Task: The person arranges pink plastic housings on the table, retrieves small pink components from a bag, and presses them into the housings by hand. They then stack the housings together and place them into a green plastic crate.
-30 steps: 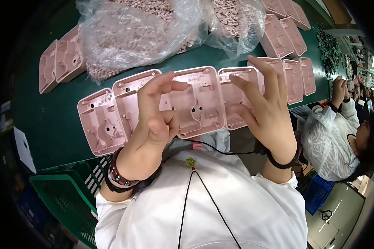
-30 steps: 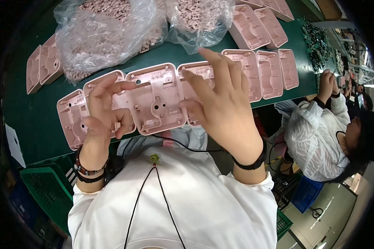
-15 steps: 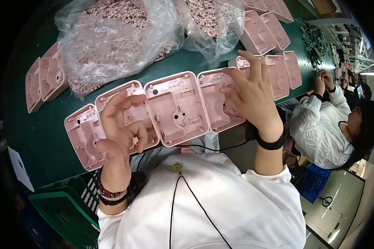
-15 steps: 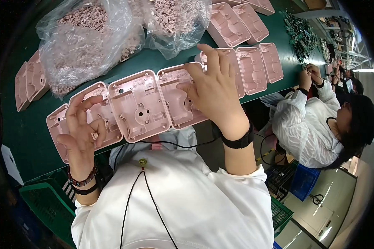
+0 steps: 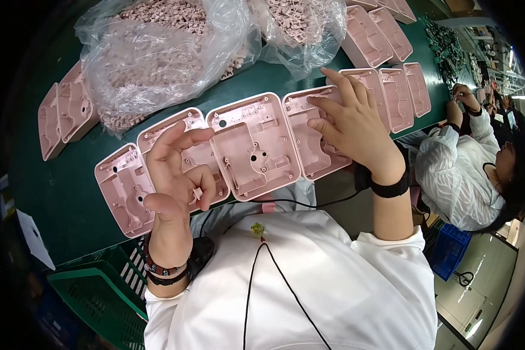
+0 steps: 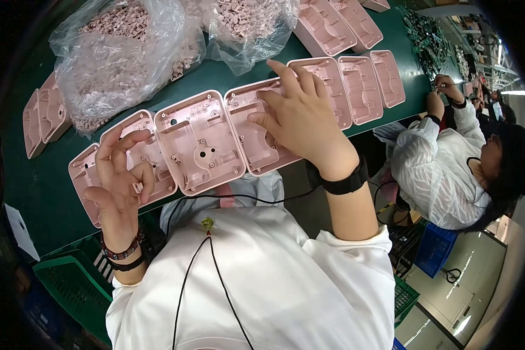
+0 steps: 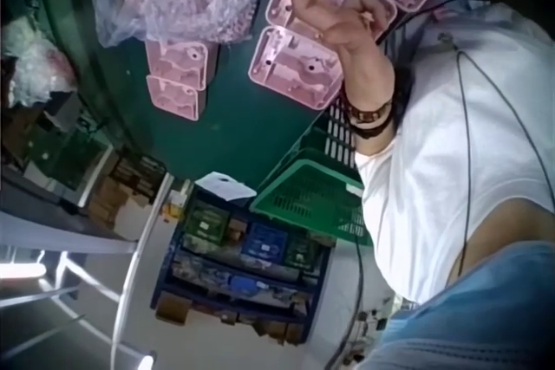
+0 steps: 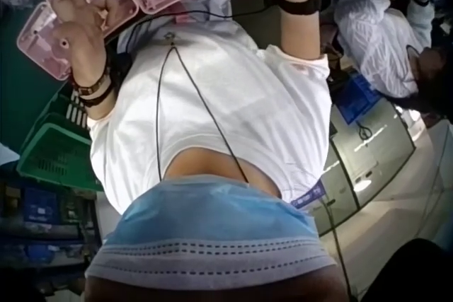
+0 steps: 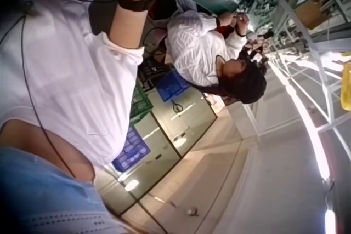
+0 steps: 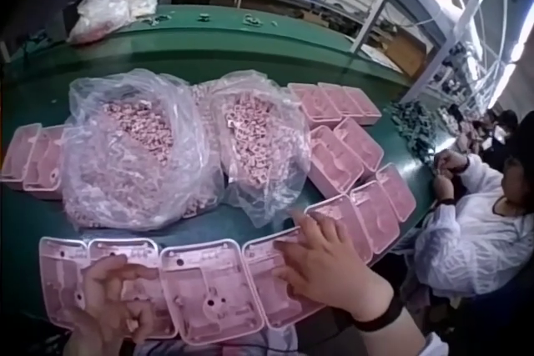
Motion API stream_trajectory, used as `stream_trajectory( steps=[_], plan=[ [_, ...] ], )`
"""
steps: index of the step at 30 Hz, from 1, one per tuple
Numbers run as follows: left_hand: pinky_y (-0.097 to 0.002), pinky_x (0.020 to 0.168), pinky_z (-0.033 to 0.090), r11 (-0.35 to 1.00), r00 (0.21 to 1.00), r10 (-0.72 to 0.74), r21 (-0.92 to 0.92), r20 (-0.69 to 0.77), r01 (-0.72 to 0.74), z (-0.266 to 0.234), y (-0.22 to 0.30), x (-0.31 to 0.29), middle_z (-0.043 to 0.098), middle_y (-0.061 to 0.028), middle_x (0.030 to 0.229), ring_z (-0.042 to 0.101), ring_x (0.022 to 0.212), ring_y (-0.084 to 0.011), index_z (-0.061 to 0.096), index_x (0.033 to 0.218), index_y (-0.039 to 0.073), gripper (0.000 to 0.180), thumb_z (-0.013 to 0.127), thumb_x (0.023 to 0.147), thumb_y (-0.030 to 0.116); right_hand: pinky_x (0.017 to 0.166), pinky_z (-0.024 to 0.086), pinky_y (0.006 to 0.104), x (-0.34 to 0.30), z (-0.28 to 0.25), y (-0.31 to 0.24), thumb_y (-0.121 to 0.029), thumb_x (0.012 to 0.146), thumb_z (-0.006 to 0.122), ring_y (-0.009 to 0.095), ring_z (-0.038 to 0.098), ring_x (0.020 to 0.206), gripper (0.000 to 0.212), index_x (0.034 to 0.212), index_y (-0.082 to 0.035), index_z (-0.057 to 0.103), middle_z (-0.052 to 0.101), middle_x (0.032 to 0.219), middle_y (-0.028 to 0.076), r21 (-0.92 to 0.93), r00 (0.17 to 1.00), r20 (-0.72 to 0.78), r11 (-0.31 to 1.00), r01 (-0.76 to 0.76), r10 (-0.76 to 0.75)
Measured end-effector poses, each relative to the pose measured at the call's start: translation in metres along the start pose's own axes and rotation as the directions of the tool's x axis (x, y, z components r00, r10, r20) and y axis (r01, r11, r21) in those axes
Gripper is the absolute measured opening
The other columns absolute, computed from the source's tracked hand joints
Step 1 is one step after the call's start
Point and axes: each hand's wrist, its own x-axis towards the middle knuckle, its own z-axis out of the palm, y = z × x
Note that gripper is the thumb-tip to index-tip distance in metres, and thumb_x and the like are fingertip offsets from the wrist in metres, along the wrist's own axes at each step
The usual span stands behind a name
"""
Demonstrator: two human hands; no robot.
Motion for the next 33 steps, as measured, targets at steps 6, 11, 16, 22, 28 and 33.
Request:
stream_trajectory(
  steps=[6, 11, 16, 22, 28, 33],
  plan=[
    [-0.0178, 0.049, 0.033, 0.998, 0.999, 0.036, -0.045, 0.035, -0.034, 0.001, -0.002, -0.002, 0.039, -0.0139, 0.12, 0.041, 0.052, -0.0083, 0.02, 0.132, 0.008, 0.1, 0.017, 0.066, 0.083, 0.098, 0.03, 0.0427, 0.001, -0.009, 0.009, -0.033, 0.081, 0.058, 0.033, 0.033, 0.12, 0.033, 0.109, -0.015, 0.06, 0.035, 0.132, 0.009, -0.015, 0.999, 0.013, 0.999, 0.034, -0.033],
    [-0.018, 0.05, 0.031, 0.998, 0.998, 0.017, -0.057, 0.056, -0.014, -0.006, -0.004, -0.006, 0.04, -0.013, 0.119, 0.041, 0.053, -0.0081, 0.02, 0.132, 0.008, 0.1, 0.018, 0.066, 0.083, 0.096, 0.032, 0.0427, -0.002, -0.024, -0.003, -0.029, 0.078, 0.061, 0.033, 0.036, 0.117, 0.033, 0.108, -0.016, 0.06, 0.036, 0.132, 0.008, 0.012, 1.0, -0.022, 1.0, 0.023, -0.023],
    [-0.019, 0.044, 0.027, 0.991, 0.992, 0.123, -0.059, 0.024, -0.122, -0.004, -0.012, -0.013, 0.041, -0.0149, 0.122, 0.036, 0.048, -0.0093, 0.025, 0.132, 0.008, 0.092, 0.016, 0.074, 0.078, 0.095, 0.033, 0.043, 0.006, -0.018, -0.005, -0.024, 0.075, 0.064, 0.032, 0.037, 0.115, 0.034, 0.107, -0.017, 0.06, 0.035, 0.132, 0.008, -0.075, 0.995, 0.022, 0.992, 0.103, -0.101],
    [-0.0185, 0.048, 0.03, 0.992, 0.996, 0.082, -0.096, 0.027, -0.079, -0.005, -0.013, -0.011, 0.04, -0.0131, 0.12, 0.039, 0.052, -0.0084, 0.022, 0.132, 0.008, 0.097, 0.02, 0.068, 0.081, 0.095, 0.033, 0.0431, 0.017, -0.008, 0.013, -0.024, 0.075, 0.063, 0.032, 0.036, 0.116, 0.035, 0.109, -0.017, 0.059, 0.035, 0.133, 0.007, -0.069, 0.981, 0.099, 0.982, 0.177, -0.17],
    [-0.0183, 0.049, 0.031, 0.993, 0.998, 0.056, -0.103, 0.037, -0.052, -0.005, -0.01, -0.013, 0.04, -0.0131, 0.117, 0.038, 0.052, -0.0077, 0.021, 0.132, 0.008, 0.099, 0.021, 0.066, 0.082, 0.095, 0.034, 0.0433, 0.02, -0.014, 0.015, -0.024, 0.074, 0.064, 0.032, 0.036, 0.116, 0.035, 0.109, -0.018, 0.059, 0.035, 0.133, 0.007, -0.113, 0.958, 0.088, 0.953, 0.281, -0.272],
    [-0.0186, 0.046, 0.029, 0.993, 0.995, 0.1, -0.067, 0.014, -0.099, -0.007, -0.016, -0.014, 0.042, -0.0129, 0.121, 0.037, 0.05, -0.0082, 0.024, 0.133, 0.009, 0.093, 0.017, 0.072, 0.078, 0.093, 0.035, 0.0421, 0.021, -0.025, 0.024, -0.021, 0.073, 0.064, 0.031, 0.037, 0.114, 0.035, 0.108, -0.015, 0.058, 0.035, 0.132, 0.009, -0.019, 0.948, 0.077, 0.95, 0.311, -0.309]
  ],
)
